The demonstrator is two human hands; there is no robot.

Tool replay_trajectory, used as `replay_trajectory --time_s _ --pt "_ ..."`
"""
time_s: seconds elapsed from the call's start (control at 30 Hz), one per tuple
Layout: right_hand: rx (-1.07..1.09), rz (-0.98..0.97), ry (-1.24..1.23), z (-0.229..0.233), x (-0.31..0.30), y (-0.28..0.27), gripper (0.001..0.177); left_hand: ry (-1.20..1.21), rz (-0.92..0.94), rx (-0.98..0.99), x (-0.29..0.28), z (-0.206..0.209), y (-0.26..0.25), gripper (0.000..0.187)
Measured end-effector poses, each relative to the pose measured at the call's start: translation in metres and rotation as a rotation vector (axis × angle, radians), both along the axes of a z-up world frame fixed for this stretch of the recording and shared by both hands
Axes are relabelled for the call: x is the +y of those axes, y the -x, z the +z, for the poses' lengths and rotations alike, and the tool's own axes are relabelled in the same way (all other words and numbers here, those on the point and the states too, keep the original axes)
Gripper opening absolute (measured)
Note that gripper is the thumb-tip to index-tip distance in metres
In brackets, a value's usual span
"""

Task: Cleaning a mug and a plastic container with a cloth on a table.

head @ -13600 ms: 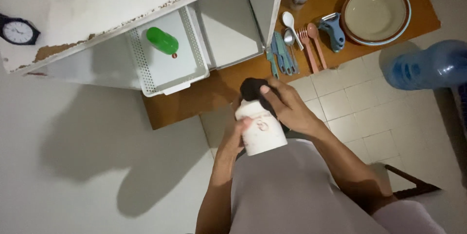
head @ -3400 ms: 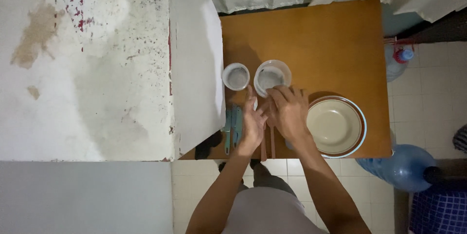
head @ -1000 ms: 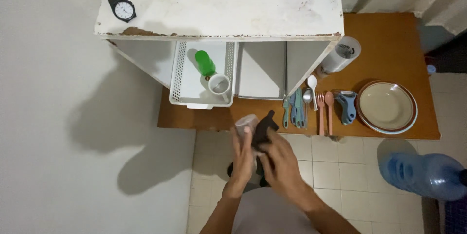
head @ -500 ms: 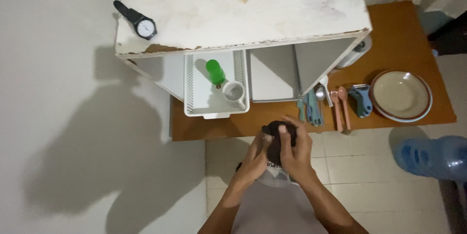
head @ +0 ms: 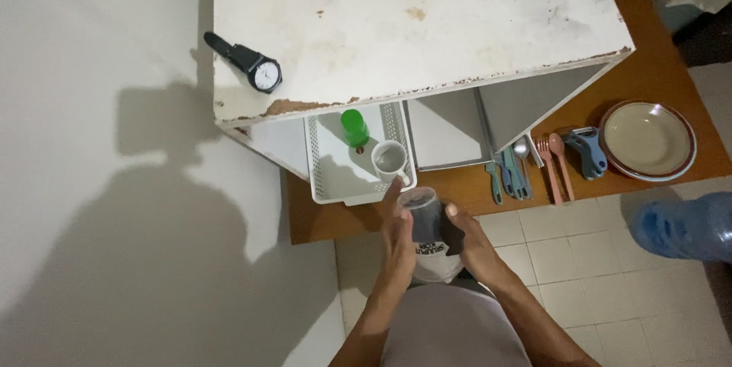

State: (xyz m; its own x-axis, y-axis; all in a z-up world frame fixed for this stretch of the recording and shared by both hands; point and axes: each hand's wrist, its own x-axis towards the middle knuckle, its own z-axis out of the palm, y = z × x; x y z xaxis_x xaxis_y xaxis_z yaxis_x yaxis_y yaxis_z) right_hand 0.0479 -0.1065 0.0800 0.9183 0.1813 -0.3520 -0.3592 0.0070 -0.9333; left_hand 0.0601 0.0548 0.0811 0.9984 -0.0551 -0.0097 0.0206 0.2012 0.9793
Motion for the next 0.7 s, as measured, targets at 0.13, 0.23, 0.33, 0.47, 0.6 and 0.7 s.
replay_trajectory --time_s 0.13,0.23,0.33,0.47,0.6,0.7 --pt "0.052 0.075 0.185 0.077 0.028 0.002 0.072 0.039 0.088 0.098 0.001 0.018 -0.002 0.081" --pt "-0.305 0.119 0.544 0.083 0.033 0.005 0.08 -0.146 0.129 -0.02 -0.003 0.014 0.004 0.084" --pt "-0.504 0.03 0.522 0.045 0.016 -0.002 0.078 -0.213 0.047 -0.175 -0.005 -0.009 0.007 0.074" --pt "-0.115 0.128 0.144 -0.001 -0.012 -0.007 0.07 0.0 0.012 -0.042 -0.001 -0.008 0.001 0.071" --pt "-0.097 0.22 0.155 0.066 0.002 0.0 0.073 -0.09 0.177 -0.05 -0.004 0.01 -0.01 0.082" --pt "-0.322 0.119 0.293 0.075 0.005 0.013 0.07 -0.109 0.119 0.311 -0.011 -0.017 0.011 0.082"
